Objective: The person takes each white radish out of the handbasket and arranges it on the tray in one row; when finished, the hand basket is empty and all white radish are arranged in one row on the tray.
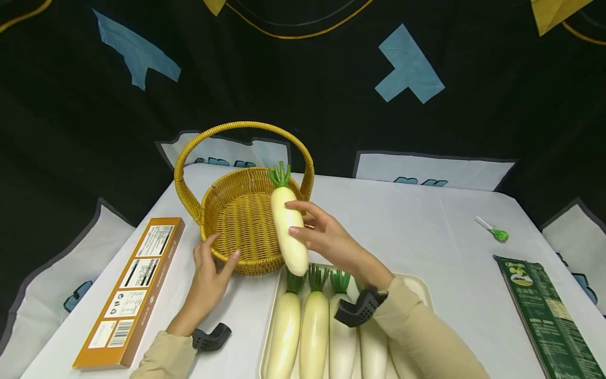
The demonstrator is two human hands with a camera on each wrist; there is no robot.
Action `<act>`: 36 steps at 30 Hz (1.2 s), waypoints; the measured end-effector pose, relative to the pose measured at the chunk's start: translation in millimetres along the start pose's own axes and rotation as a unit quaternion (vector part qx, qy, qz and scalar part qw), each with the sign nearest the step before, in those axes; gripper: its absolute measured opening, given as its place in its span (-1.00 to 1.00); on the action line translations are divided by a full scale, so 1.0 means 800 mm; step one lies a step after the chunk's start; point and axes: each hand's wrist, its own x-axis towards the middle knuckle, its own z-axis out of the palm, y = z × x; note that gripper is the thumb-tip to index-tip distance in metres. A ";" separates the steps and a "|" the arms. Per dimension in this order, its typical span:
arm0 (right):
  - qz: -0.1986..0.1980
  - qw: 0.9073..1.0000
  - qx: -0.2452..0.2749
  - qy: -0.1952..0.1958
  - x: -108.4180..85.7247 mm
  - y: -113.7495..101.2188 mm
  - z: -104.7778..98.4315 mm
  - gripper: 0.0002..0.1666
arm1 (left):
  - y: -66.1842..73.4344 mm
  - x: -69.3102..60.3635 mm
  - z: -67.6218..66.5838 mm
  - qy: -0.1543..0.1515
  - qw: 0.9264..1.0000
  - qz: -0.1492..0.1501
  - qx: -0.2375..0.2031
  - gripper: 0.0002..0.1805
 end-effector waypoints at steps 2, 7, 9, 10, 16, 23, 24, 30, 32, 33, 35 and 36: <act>0.000 1.000 -0.016 0.013 -0.023 0.002 -0.011 -0.45 | 0.000 -0.001 0.001 -0.003 1.000 -0.001 0.001 -0.30; -0.013 0.995 -0.079 0.059 -0.082 0.009 -0.039 -0.44 | 0.000 -0.004 0.001 0.003 1.000 -0.006 0.008 -0.31; -0.026 0.990 -0.111 0.081 -0.105 0.013 -0.050 -0.45 | 0.000 -0.005 0.000 0.005 1.000 -0.007 0.009 -0.31; -0.035 0.987 -0.126 0.092 -0.117 0.015 -0.056 -0.46 | 0.000 -0.005 0.000 0.005 1.000 -0.006 0.010 -0.31; -0.025 0.964 -0.211 0.158 -0.188 0.021 -0.085 -0.46 | 0.003 0.000 -0.001 0.008 1.000 0.006 0.007 -0.31; 0.120 0.951 -0.233 0.161 -0.255 0.053 -0.103 -0.43 | 0.003 0.001 0.001 0.011 1.000 0.008 0.007 -0.31; 0.146 0.951 -0.222 0.156 -0.262 0.058 -0.104 -0.41 | 0.003 0.001 0.001 0.010 1.000 0.008 0.007 -0.31; 0.201 0.941 -0.225 0.155 -0.287 0.085 -0.095 -0.32 | 0.001 0.001 0.000 0.007 1.000 0.004 0.009 -0.30; 0.213 0.933 -0.241 0.164 -0.290 0.089 -0.091 -0.32 | -0.001 0.000 0.000 0.006 1.000 0.002 0.008 -0.30; 0.222 0.929 -0.244 0.167 -0.291 0.091 -0.089 -0.31 | -0.001 0.000 0.001 0.006 1.000 0.001 0.007 -0.30; 0.233 0.925 -0.248 0.168 -0.292 0.094 -0.088 -0.30 | -0.001 -0.001 0.001 0.005 1.000 0.000 0.005 -0.30; 0.235 0.924 -0.252 0.166 -0.293 0.095 -0.088 -0.30 | -0.002 -0.001 0.002 0.005 1.000 0.000 0.005 -0.31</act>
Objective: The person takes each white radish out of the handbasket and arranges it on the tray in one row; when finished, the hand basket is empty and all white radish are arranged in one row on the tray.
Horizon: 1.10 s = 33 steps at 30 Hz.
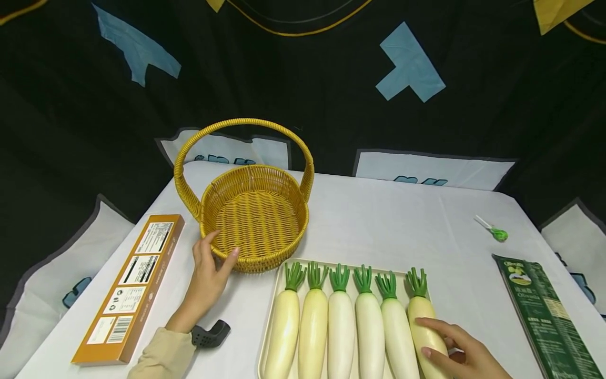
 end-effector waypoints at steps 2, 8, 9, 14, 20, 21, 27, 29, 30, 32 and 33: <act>-0.005 1.000 -0.003 -0.009 0.001 0.003 0.001 -0.29 | 0.000 0.000 -0.001 0.002 1.000 0.002 -0.001 -0.31; -0.131 0.986 -0.061 -0.077 0.004 0.019 -0.006 -0.41 | 0.001 -0.002 0.001 0.003 1.000 0.003 -0.004 -0.31; -0.148 0.983 -0.069 -0.087 0.004 0.022 -0.007 -0.42 | 0.001 -0.002 0.001 0.003 1.000 0.003 -0.003 -0.32; -0.125 0.983 -0.062 -0.117 0.006 0.029 -0.007 -0.38 | 0.004 -0.002 0.000 0.000 1.000 0.003 -0.002 -0.32; -0.081 0.986 -0.087 -0.119 0.008 0.030 -0.002 -0.29 | 0.006 -0.002 -0.003 -0.011 1.000 -0.011 0.006 -0.31; -0.086 0.985 -0.101 -0.114 0.008 0.031 -0.001 -0.27 | 0.006 -0.002 -0.004 -0.015 1.000 -0.014 0.009 -0.28; -0.109 0.974 -0.171 -0.103 0.009 0.037 -0.007 -0.13 | 0.012 -0.006 -0.008 -0.043 0.999 -0.017 0.023 -0.10; -0.125 0.967 -0.201 -0.099 0.009 0.039 -0.011 -0.09 | 0.015 -0.008 -0.010 -0.051 0.998 -0.013 0.028 -0.08; -0.145 0.961 -0.218 -0.093 0.009 0.040 -0.012 -0.08 | 0.018 -0.009 -0.011 -0.055 0.998 -0.011 0.036 -0.08; -0.159 0.955 -0.235 -0.088 0.008 0.041 -0.014 -0.13 | 0.024 -0.013 -0.014 -0.068 0.996 -0.004 0.061 -0.09; -0.167 0.949 -0.255 -0.077 0.007 0.040 -0.014 -0.14 | 0.028 -0.015 -0.016 -0.077 0.994 0.000 0.081 -0.10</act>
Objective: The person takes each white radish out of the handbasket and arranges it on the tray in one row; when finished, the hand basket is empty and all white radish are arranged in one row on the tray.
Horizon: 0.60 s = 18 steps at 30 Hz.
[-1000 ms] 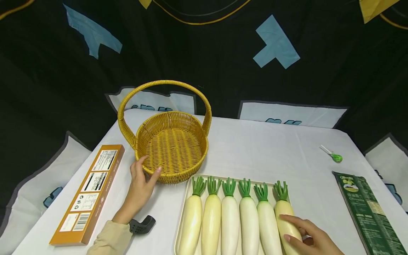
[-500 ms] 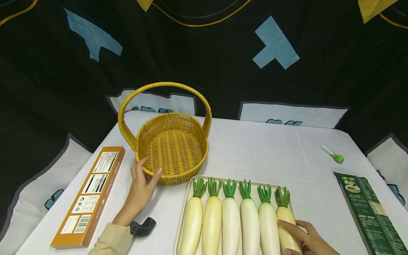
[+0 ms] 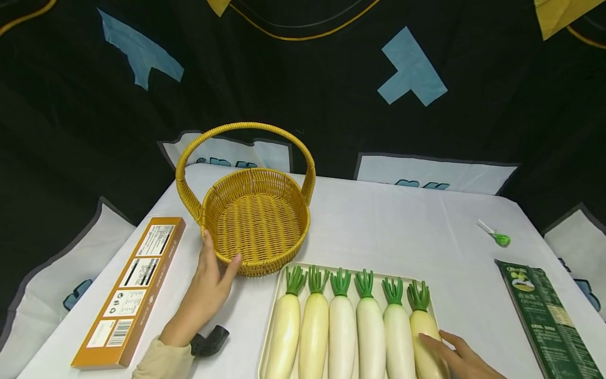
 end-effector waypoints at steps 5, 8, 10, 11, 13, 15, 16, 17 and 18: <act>-0.007 1.000 -0.007 -0.002 -0.006 -0.004 -0.015 -0.13 | 0.028 -0.019 -0.018 -0.076 0.988 0.015 0.132 -0.09; -0.003 1.000 -0.025 0.015 -0.010 -0.016 -0.030 -0.17 | 0.055 -0.031 -0.037 -0.118 0.975 0.035 0.183 -0.09; 0.019 0.998 -0.052 0.027 -0.012 -0.031 -0.042 -0.21 | 0.078 -0.038 -0.053 -0.136 0.969 0.064 0.195 -0.12; 0.031 0.997 -0.060 0.028 -0.013 -0.041 -0.049 -0.24 | 0.091 -0.040 -0.061 -0.141 0.967 0.080 0.197 -0.13; 0.067 0.995 -0.069 0.016 -0.013 -0.064 -0.067 -0.26 | 0.118 -0.043 -0.078 -0.140 0.961 0.122 0.206 -0.15; 0.078 0.992 -0.101 0.017 -0.010 -0.087 -0.085 -0.23 | 0.148 -0.044 -0.096 -0.137 0.953 0.154 0.222 -0.16; 0.078 0.989 -0.125 0.023 -0.008 -0.098 -0.095 -0.21 | 0.163 -0.044 -0.105 -0.135 0.949 0.167 0.231 -0.16; 0.078 0.985 -0.149 0.031 -0.005 -0.111 -0.105 -0.19 | 0.178 -0.043 -0.114 -0.129 0.944 0.183 0.240 -0.17; 0.077 0.981 -0.171 0.048 -0.002 -0.125 -0.115 -0.18 | 0.193 -0.040 -0.121 -0.118 0.940 0.206 0.245 -0.16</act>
